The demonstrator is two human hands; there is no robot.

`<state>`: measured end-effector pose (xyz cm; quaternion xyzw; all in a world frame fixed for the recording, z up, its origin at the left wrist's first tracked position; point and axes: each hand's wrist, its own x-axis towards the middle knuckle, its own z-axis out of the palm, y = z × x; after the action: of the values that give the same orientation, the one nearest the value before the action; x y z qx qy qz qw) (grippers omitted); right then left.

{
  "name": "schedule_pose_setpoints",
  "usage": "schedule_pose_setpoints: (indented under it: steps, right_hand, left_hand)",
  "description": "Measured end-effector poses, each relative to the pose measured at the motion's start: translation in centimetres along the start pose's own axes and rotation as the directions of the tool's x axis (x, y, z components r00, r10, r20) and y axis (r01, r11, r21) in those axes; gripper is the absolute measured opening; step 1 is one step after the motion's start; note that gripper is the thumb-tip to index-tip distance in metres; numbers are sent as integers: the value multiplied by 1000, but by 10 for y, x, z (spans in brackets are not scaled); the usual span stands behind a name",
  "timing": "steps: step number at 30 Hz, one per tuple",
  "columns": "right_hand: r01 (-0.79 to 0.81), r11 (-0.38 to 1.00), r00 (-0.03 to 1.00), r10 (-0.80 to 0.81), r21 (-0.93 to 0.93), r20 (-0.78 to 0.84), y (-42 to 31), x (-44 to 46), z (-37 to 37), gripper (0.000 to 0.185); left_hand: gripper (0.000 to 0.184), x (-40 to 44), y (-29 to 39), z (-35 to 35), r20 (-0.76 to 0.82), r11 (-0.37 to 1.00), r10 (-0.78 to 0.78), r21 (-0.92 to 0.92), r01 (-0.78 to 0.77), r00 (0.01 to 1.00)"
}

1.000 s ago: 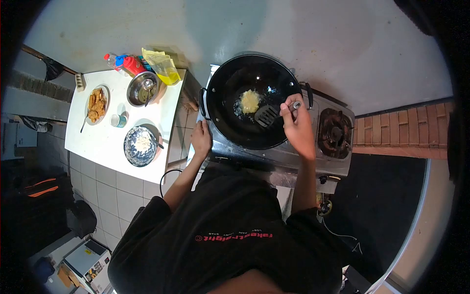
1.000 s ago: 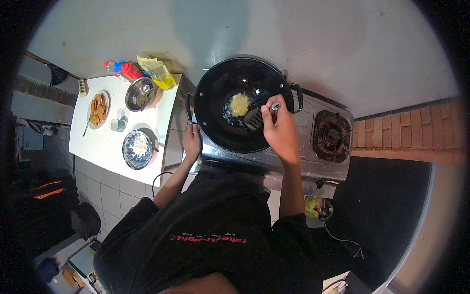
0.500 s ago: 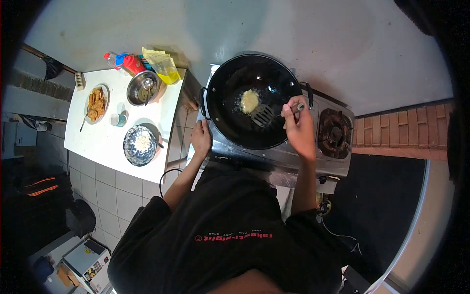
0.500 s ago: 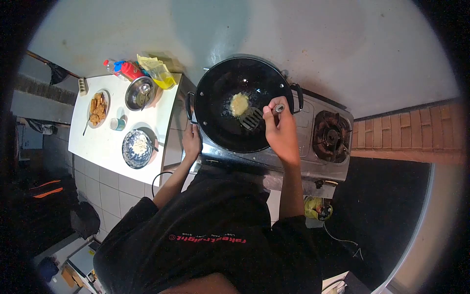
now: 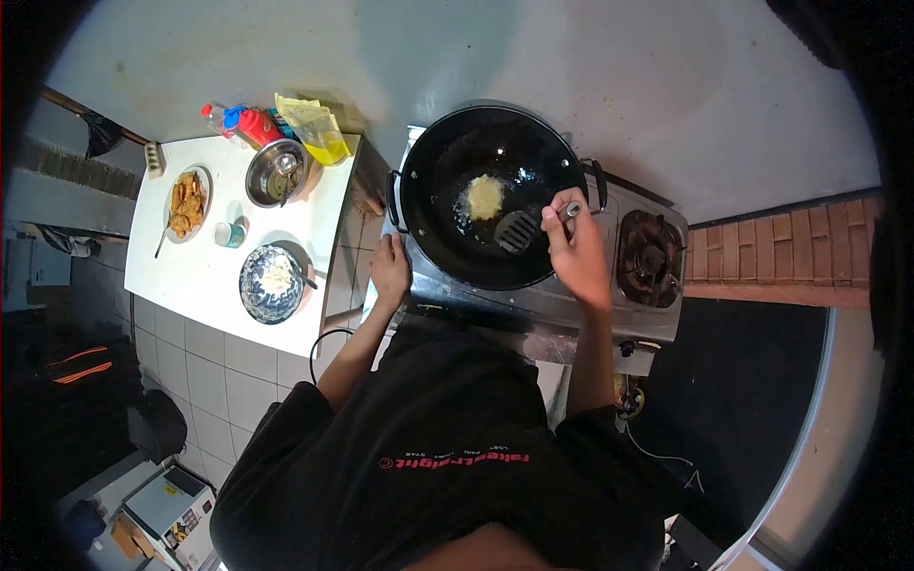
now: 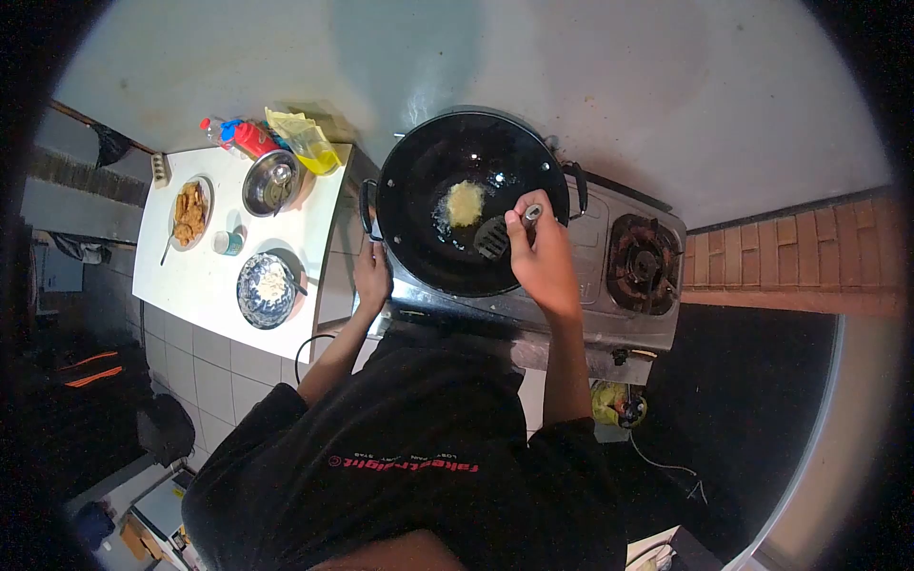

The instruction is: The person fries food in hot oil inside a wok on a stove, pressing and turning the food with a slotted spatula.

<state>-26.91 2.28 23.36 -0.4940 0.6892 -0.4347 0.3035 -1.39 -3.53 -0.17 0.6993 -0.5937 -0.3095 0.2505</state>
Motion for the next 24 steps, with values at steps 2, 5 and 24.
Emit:
schedule_pose_setpoints:
  steps: [2,5,24]
  right_hand:
    - [10,999,1000,-9,35,-22,9,1,2,9]
    - [29,998,998,-27,54,-51,11,1,2,9]
    - [65,985,994,-50,159,-98,16,3,7,11]
  left_hand:
    - [49,1,-1,-1,-11,1000,1,3,-1,1000]
    - [49,-1,0,0,-9,1000,1,9,-1,1000]
    - [51,0,-1,0,-4,1000,2,0,-2,1000]
